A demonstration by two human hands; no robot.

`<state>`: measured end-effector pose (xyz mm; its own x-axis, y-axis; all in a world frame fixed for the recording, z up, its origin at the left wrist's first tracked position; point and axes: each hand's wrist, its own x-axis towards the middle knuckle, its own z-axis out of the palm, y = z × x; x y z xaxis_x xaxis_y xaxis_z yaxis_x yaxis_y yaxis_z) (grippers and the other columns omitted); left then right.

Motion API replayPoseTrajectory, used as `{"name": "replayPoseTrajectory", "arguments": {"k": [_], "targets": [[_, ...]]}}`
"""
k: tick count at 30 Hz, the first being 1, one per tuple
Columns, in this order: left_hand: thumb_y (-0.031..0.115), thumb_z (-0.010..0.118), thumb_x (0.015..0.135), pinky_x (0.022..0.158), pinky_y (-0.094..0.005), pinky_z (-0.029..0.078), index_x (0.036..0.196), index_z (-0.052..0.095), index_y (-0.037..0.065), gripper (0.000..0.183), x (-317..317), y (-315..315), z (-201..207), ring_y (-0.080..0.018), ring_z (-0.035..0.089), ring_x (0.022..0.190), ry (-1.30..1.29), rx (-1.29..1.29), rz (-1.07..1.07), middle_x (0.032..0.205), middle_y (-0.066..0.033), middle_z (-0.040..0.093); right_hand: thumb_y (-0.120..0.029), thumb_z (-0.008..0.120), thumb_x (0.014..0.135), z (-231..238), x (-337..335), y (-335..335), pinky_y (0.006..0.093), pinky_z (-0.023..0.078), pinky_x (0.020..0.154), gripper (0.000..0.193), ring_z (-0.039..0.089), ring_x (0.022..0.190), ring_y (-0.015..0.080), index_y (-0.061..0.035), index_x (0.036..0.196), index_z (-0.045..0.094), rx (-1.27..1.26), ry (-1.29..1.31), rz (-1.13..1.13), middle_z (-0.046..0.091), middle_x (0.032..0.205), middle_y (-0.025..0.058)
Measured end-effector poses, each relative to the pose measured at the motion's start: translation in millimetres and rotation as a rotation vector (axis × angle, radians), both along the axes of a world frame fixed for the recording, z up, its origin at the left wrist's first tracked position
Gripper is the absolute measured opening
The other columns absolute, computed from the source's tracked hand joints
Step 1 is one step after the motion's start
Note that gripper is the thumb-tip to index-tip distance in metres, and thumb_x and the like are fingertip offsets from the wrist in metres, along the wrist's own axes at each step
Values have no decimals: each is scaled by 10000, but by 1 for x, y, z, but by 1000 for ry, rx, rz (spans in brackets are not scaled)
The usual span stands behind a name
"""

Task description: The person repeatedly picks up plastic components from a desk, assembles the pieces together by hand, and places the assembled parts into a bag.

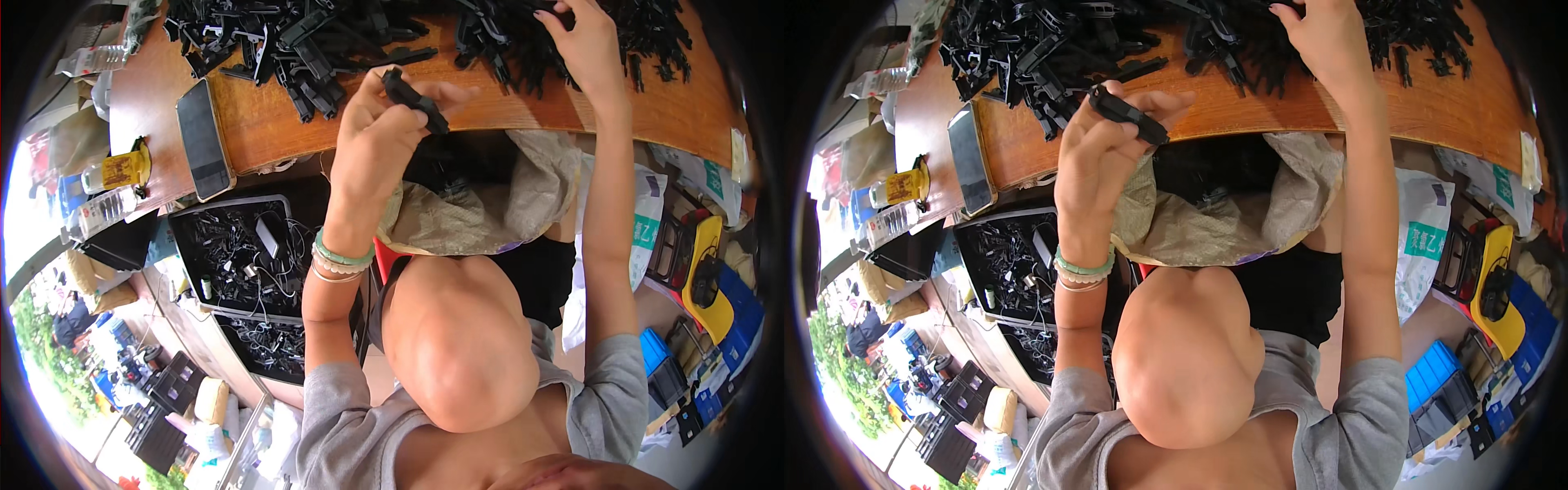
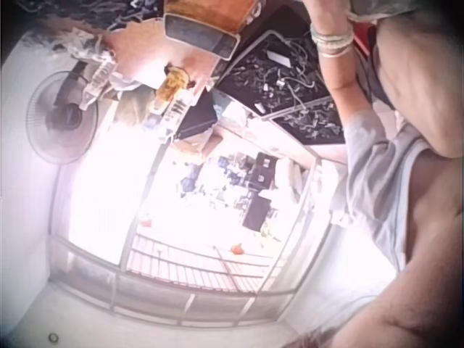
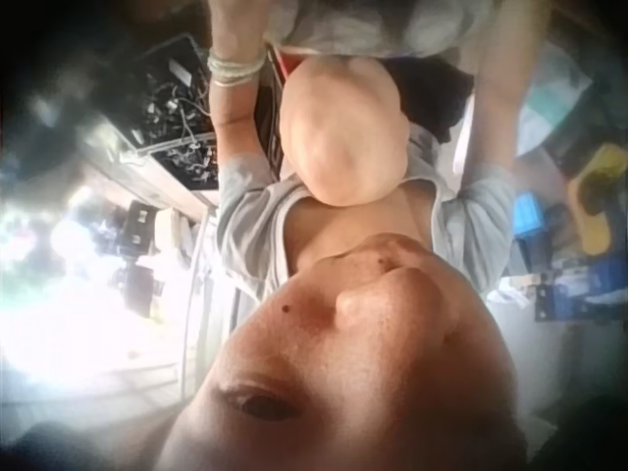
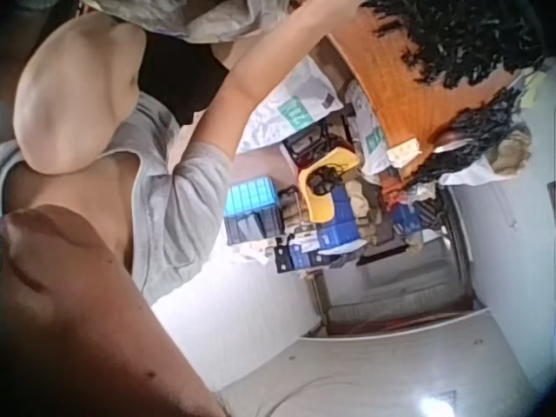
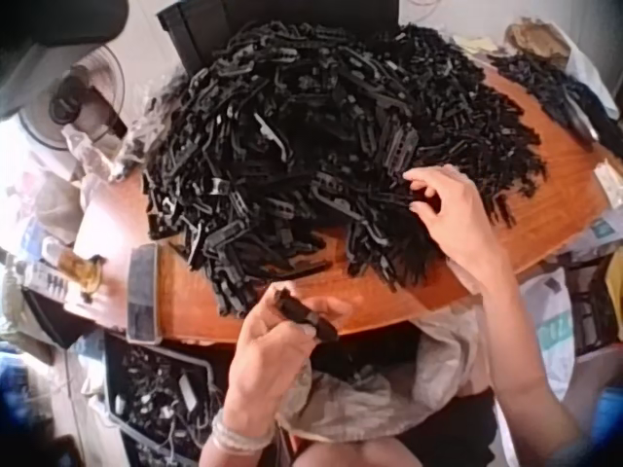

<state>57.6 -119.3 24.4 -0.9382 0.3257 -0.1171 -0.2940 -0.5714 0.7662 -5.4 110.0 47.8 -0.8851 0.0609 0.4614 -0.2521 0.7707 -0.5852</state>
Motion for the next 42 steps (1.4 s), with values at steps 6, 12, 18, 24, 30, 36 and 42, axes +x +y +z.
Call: {"name": "replayPoseTrajectory", "arguments": {"k": [6,12,18,24,30,36,42], "targets": [[-137,410,808,949,-436,499,1004,388,24,254,5,6,5,-398,589,1097,-79,2,21,1031,-240,621,71,678,722,0,-8,4,342,469,720,182,565,793,259,14,893,655,276,40,54,574,854,129],[-41,509,890,782,-364,573,980,406,30,154,2,1,4,-319,678,915,-102,-159,-13,990,-233,639,60,671,779,6,5,5,270,401,537,92,533,621,151,22,861,652,-2,293,-204,571,732,65],[31,510,931,718,-342,578,1021,460,11,104,4,5,2,-324,688,827,15,-222,-20,1004,-296,622,-20,562,919,-13,34,0,234,464,640,115,579,679,129,22,981,649,-879,20,194,647,842,81],[84,491,959,693,-333,563,1047,509,-35,150,-2,3,-9,-287,679,788,-35,-135,-66,1017,-275,629,-47,654,878,-11,66,-28,166,414,478,79,565,568,73,20,919,664,-954,-117,364,652,793,71],[114,520,954,676,-310,519,1137,556,-88,275,-1,7,-1,-212,639,751,-87,-214,-37,931,-169,647,58,651,821,-9,72,-24,202,447,527,190,595,649,94,-7,995,692,-766,-353,601,653,824,54],[101,603,904,653,-231,491,1073,626,-58,233,0,-6,6,-121,629,710,-5,-442,-168,800,-78,670,72,664,782,-4,71,-34,246,494,591,202,627,693,165,-20,959,693,-225,-42,557,651,814,83],[5,669,822,565,-250,492,1111,595,-54,304,18,12,20,-115,626,628,301,-712,-60,771,-100,662,57,680,771,-7,78,-35,266,512,590,184,637,683,195,-12,942,686,-156,91,457,668,853,96]]}}
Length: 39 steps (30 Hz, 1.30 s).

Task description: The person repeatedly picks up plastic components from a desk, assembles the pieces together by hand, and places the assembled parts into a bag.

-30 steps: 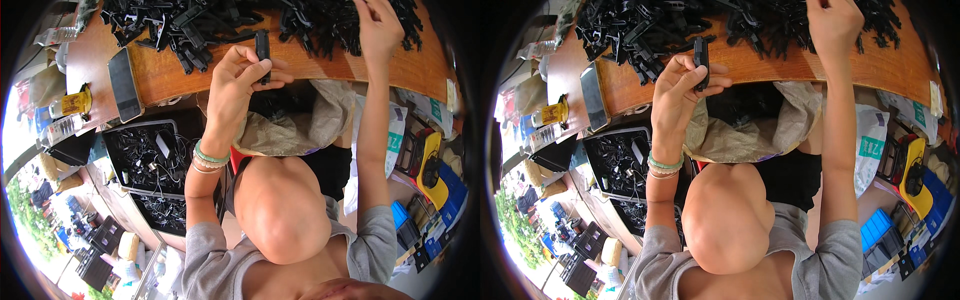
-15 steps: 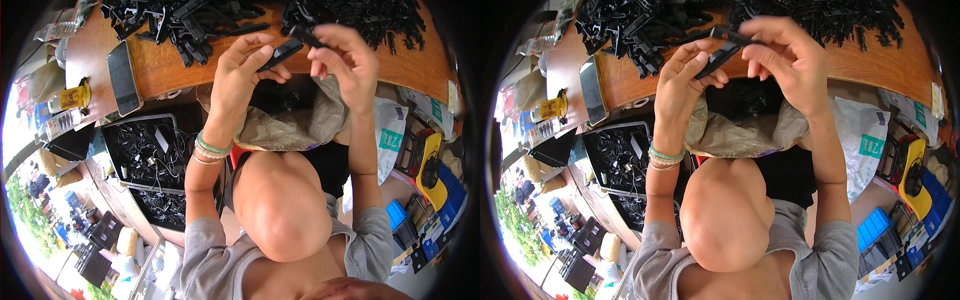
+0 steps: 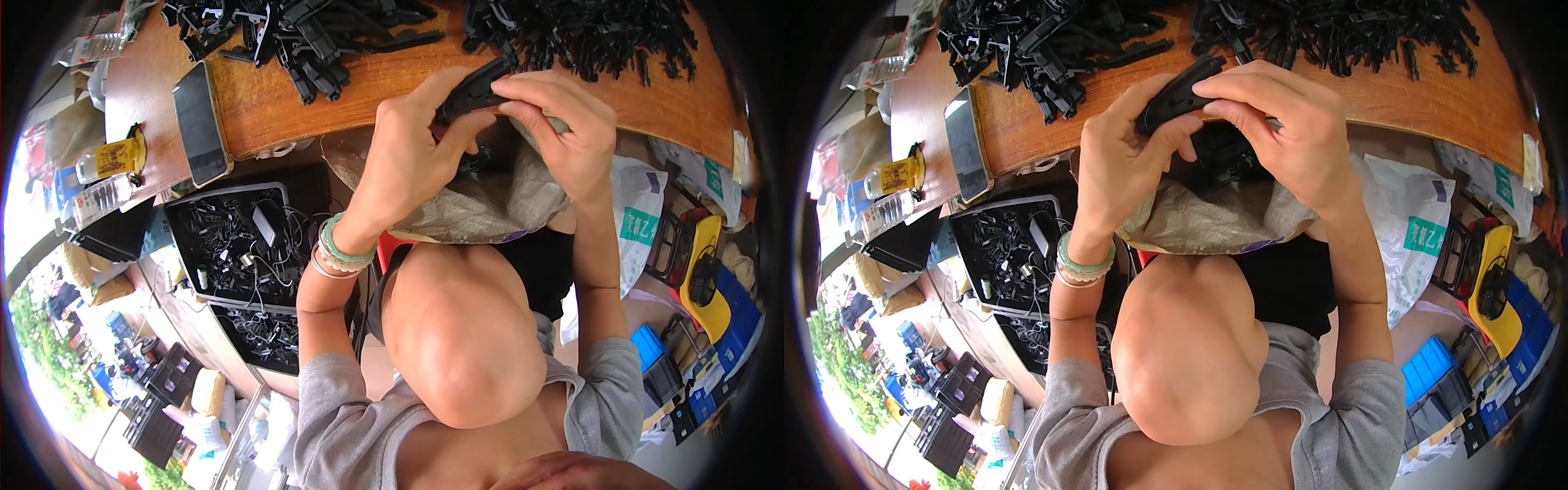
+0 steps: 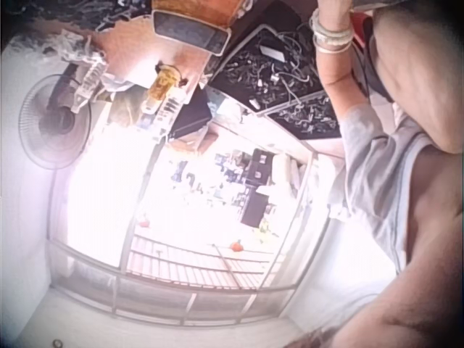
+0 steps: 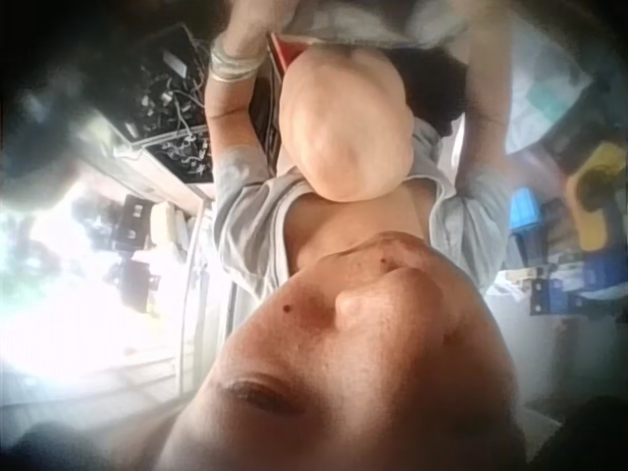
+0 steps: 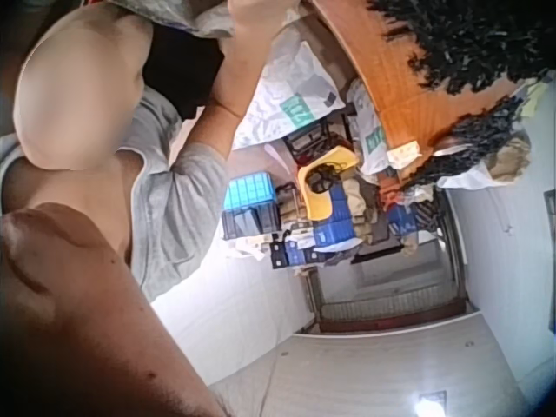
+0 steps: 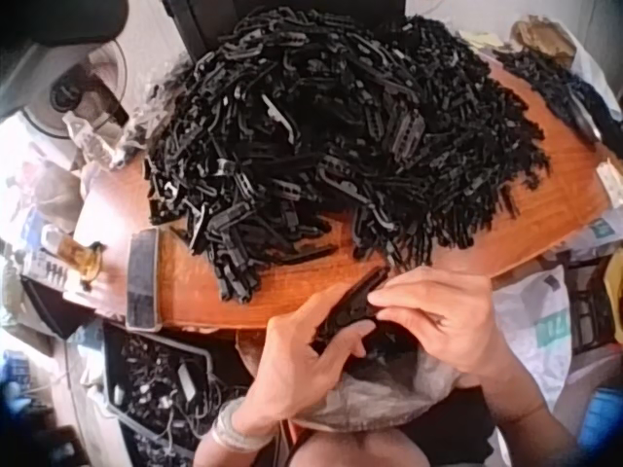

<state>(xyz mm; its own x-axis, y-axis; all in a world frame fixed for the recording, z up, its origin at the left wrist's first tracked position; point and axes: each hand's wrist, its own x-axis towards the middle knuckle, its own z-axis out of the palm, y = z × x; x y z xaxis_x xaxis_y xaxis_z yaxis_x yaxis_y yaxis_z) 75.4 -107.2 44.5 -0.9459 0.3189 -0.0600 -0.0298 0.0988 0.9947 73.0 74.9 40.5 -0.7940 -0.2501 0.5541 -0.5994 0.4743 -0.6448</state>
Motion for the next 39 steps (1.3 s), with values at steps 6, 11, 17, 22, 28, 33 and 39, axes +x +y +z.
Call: {"name": "replayPoseTrajectory", "arguments": {"k": [6,11,17,22,28,33,39], "targets": [[12,667,809,581,-320,503,1112,573,-49,323,4,-4,-13,-284,656,650,283,-146,31,814,-201,643,17,731,727,2,6,-1,264,517,624,269,627,702,209,-21,988,677,-79,-141,1,662,888,101],[21,687,805,613,-277,528,1094,633,-16,296,2,-1,-10,-193,683,686,509,-276,-90,808,-124,694,-30,763,649,1,10,8,305,511,688,410,616,807,234,-15,1042,649,5,-30,-15,627,929,103],[23,709,778,630,-295,524,1058,646,4,288,2,0,-9,-248,674,682,529,-303,-114,805,-153,679,79,718,663,-2,21,4,313,517,662,323,622,778,240,2,969,649,-39,-115,-73,628,878,110],[46,723,772,639,-300,521,1030,656,2,271,-1,0,-7,-256,668,687,472,-246,-135,819,-154,679,77,718,686,-5,21,9,287,499,633,269,618,753,220,0,937,658,-107,-164,-91,630,865,104],[78,742,767,614,-275,506,962,672,-3,223,-12,-16,-18,-208,663,742,396,-249,-353,853,-126,684,-18,727,752,-17,1,35,200,377,550,183,546,651,119,0,927,677,-129,-262,222,637,810,56],[85,708,787,569,-303,481,928,655,21,163,-47,-16,-35,-230,622,659,733,-664,112,815,-89,593,-19,649,853,-13,-34,31,202,421,607,118,566,721,69,-4,966,677,92,-18,-309,638,835,35],[32,678,779,575,-340,478,899,632,24,129,-49,-12,-42,-260,589,668,884,-915,138,824,-83,530,33,675,739,11,-62,8,393,444,806,103,535,911,321,10,832,637,416,7,-565,570,879,129]]}}
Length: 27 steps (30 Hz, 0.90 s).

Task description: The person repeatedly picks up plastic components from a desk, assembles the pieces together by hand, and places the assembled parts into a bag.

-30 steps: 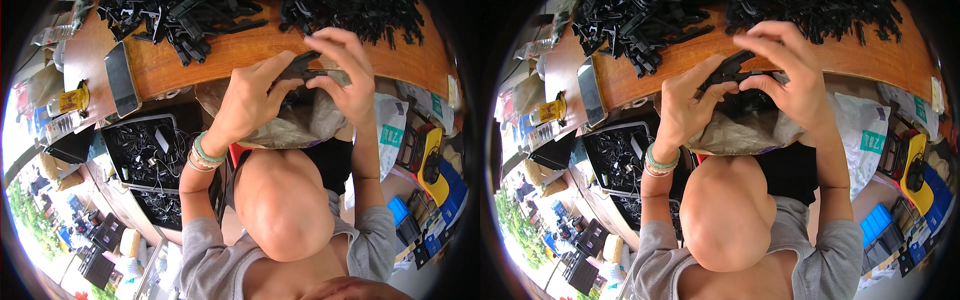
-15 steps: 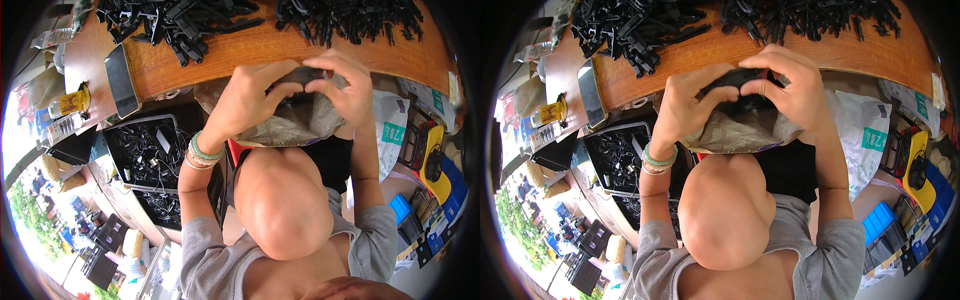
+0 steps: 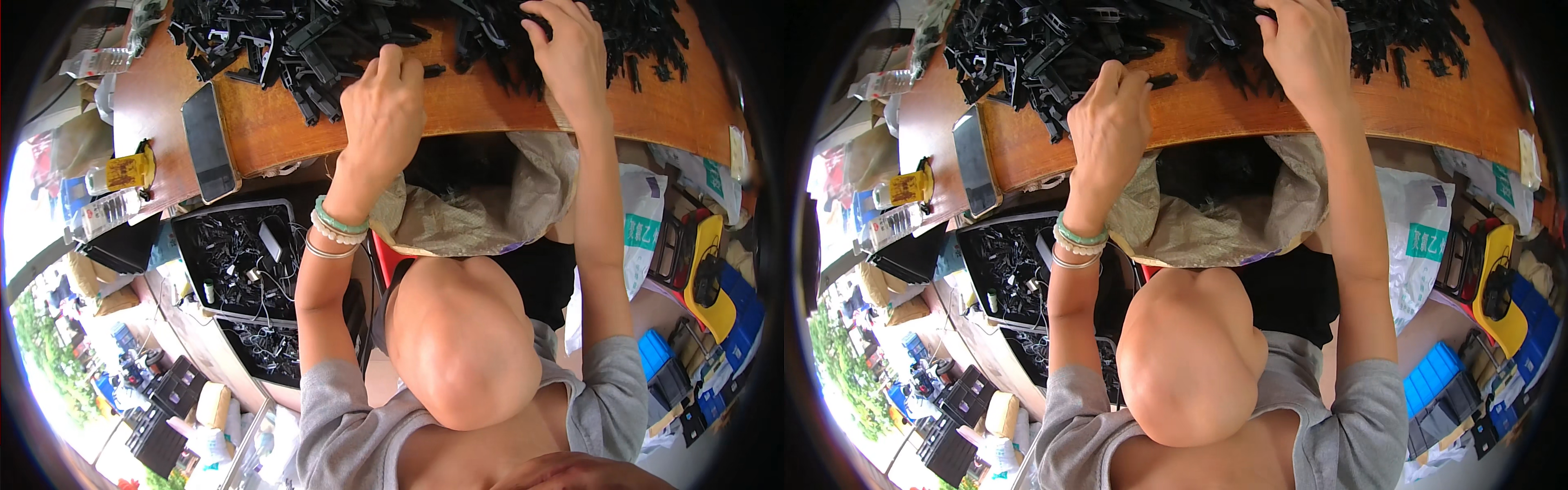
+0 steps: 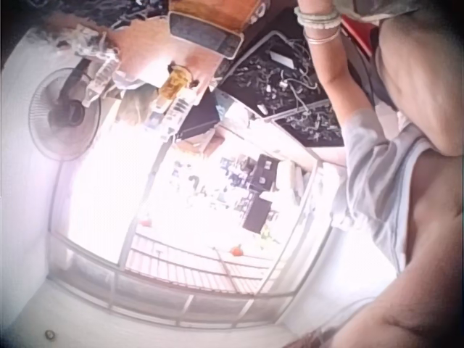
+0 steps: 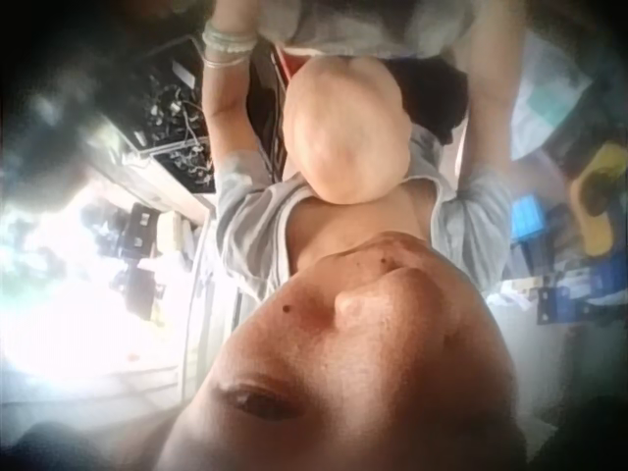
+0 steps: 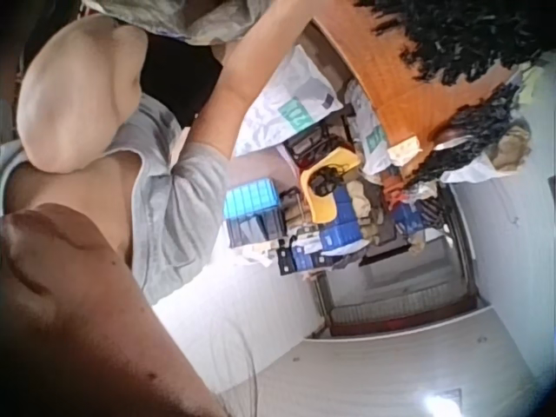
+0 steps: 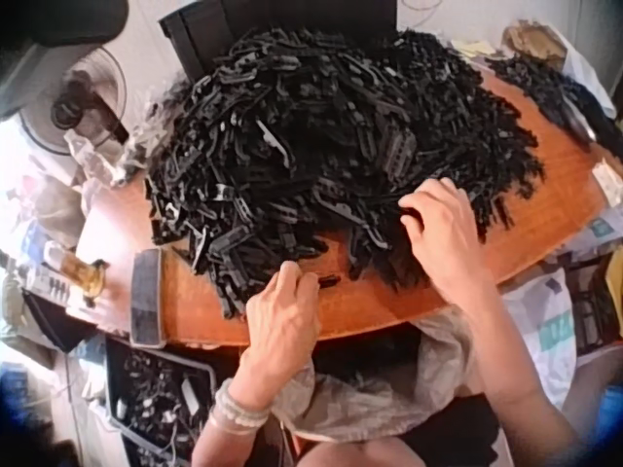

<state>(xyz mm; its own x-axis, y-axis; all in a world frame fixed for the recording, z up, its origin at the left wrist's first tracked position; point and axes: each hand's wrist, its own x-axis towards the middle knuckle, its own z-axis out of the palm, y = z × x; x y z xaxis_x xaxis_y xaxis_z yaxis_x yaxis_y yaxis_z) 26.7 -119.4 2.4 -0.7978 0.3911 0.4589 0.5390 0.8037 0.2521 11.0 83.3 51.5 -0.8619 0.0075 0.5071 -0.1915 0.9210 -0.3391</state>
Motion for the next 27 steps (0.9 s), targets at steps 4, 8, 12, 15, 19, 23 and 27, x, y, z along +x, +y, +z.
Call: {"name": "replayPoseTrajectory", "arguments": {"k": [4,8,12,15,19,23,27], "targets": [[-5,670,774,613,-310,496,909,639,25,142,9,-1,1,-242,608,688,92,171,-36,876,-79,576,30,681,736,-2,-5,3,397,440,800,104,535,900,307,15,826,631,76,-52,2,567,879,120],[-17,643,829,691,-270,518,921,634,-17,92,24,0,19,-193,641,817,-382,792,-34,1013,-113,646,25,711,711,-5,-1,10,368,456,754,154,555,844,302,20,843,632,-11,65,56,565,839,112],[64,550,934,762,-282,525,1101,570,-109,241,23,-2,20,-214,647,907,-1003,1313,-66,1052,-196,643,27,723,700,-2,17,13,350,467,718,209,567,799,304,19,888,631,-631,-111,41,567,813,110],[134,493,976,804,-302,524,1224,512,-120,356,24,-1,19,-246,651,921,-1059,1375,-102,1048,-215,638,4,635,849,-15,36,10,220,486,687,227,612,823,98,8,1076,623,-922,-170,196,654,908,56],[95,509,958,755,-289,549,1156,534,-137,306,26,2,24,-239,685,841,-1165,1404,-177,984,-176,658,-7,614,874,-11,63,-2,243,542,627,200,650,705,149,53,1065,615,-1333,-558,589,640,805,104],[109,497,969,756,-354,581,1159,523,-152,324,29,1,33,-304,687,825,-1226,1284,-205,973,-232,651,37,622,854,-14,69,-7,243,552,668,168,658,764,157,54,1019,653,-1268,-536,628,638,874,96],[102,502,965,749,-355,592,1139,533,-155,312,34,4,34,-315,693,813,-1208,1227,-269,938,-229,658,71,649,817,-11,75,-13,234,539,700,143,654,808,146,50,955,679,-1032,-384,488,629,939,81]]}}
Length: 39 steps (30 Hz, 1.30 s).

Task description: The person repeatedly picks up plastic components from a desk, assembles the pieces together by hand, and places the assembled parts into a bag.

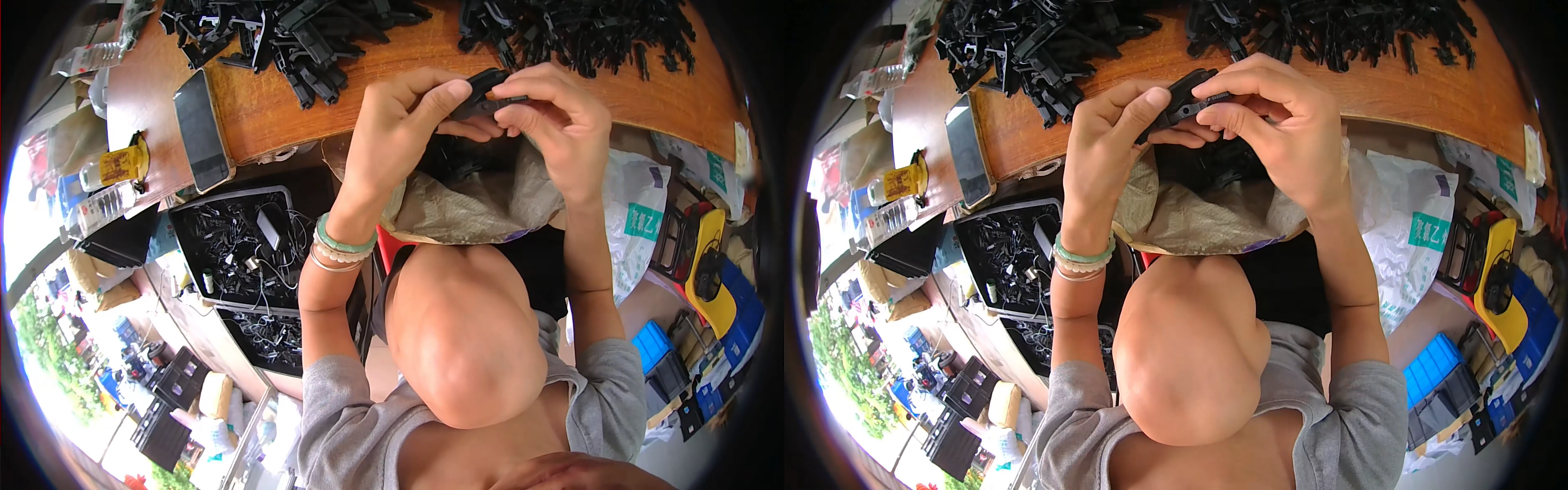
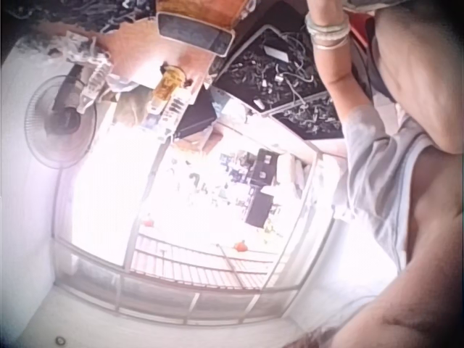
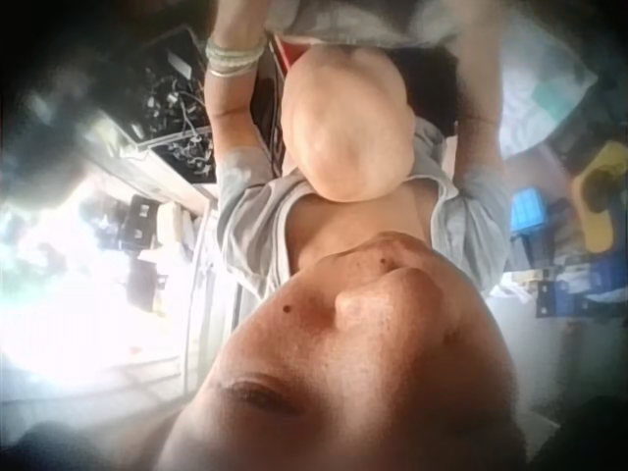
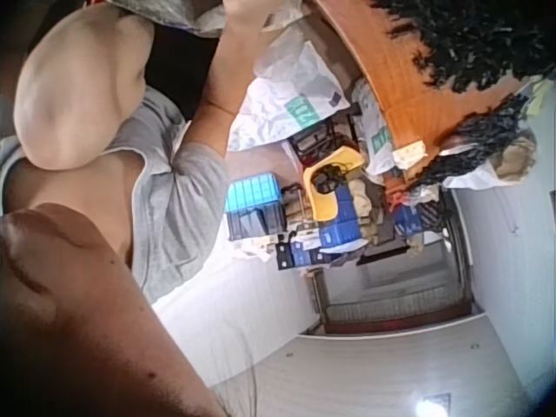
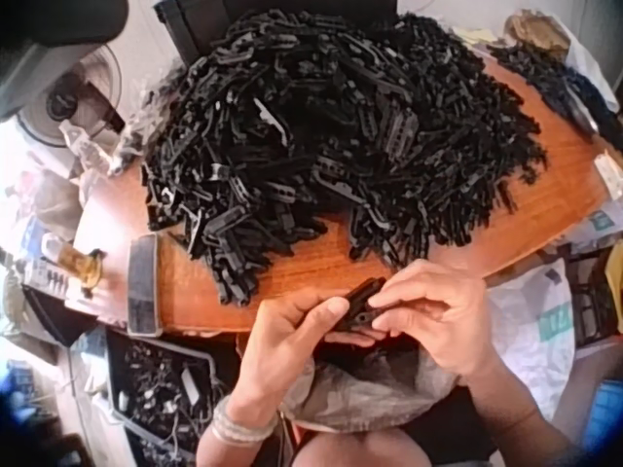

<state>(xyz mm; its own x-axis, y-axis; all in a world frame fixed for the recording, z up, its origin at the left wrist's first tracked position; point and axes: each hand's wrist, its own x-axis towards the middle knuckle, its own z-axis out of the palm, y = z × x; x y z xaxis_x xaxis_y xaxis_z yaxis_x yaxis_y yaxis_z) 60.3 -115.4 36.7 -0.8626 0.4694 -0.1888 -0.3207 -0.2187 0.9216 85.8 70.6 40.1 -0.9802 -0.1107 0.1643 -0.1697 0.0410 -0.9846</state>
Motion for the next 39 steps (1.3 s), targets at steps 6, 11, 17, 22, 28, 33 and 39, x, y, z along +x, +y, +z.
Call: {"name": "replayPoseTrajectory", "arguments": {"k": [6,11,17,22,28,33,39], "targets": [[56,664,836,712,-322,533,1112,588,-52,305,12,4,7,-284,695,812,571,-463,38,874,-198,676,53,694,786,-13,10,-5,224,513,690,162,635,783,121,31,946,684,-75,-13,-79,633,934,74],[48,701,790,683,-345,525,1102,608,-17,332,16,3,3,-363,659,782,681,-509,71,889,-214,661,13,727,760,-12,9,3,248,515,734,259,624,794,154,13,1013,671,180,238,-94,640,960,82],[59,713,785,648,-342,523,1069,619,-17,309,17,1,7,-350,659,766,692,-533,11,888,-205,663,-44,749,747,-2,8,4,265,486,672,298,615,762,167,-4,1027,656,235,268,-62,644,968,82],[58,712,786,643,-343,522,1071,623,-16,308,18,3,3,-343,655,749,737,-519,1,887,-190,669,-22,734,743,-5,12,6,270,473,644,239,615,746,164,1,971,664,337,271,-77,657,887,80],[73,726,780,649,-300,525,1040,646,-20,287,16,-3,8,-237,661,705,501,-470,-81,866,-152,685,-20,734,732,-7,11,4,272,463,631,212,594,713,168,-6,934,669,281,183,-110,660,818,67],[150,762,746,720,-350,517,1005,639,-28,338,17,-17,-8,-333,644,822,663,-461,-234,917,-186,669,-65,701,802,-15,-8,24,238,422,604,123,575,715,126,-6,908,678,241,165,99,658,823,62],[64,708,783,681,-325,517,983,641,-7,222,-31,-2,1,-282,648,756,1072,-790,108,855,-141,670,-50,607,892,-21,-73,36,219,415,570,116,549,674,77,-5,976,671,795,472,-331,665,841,49]]}}
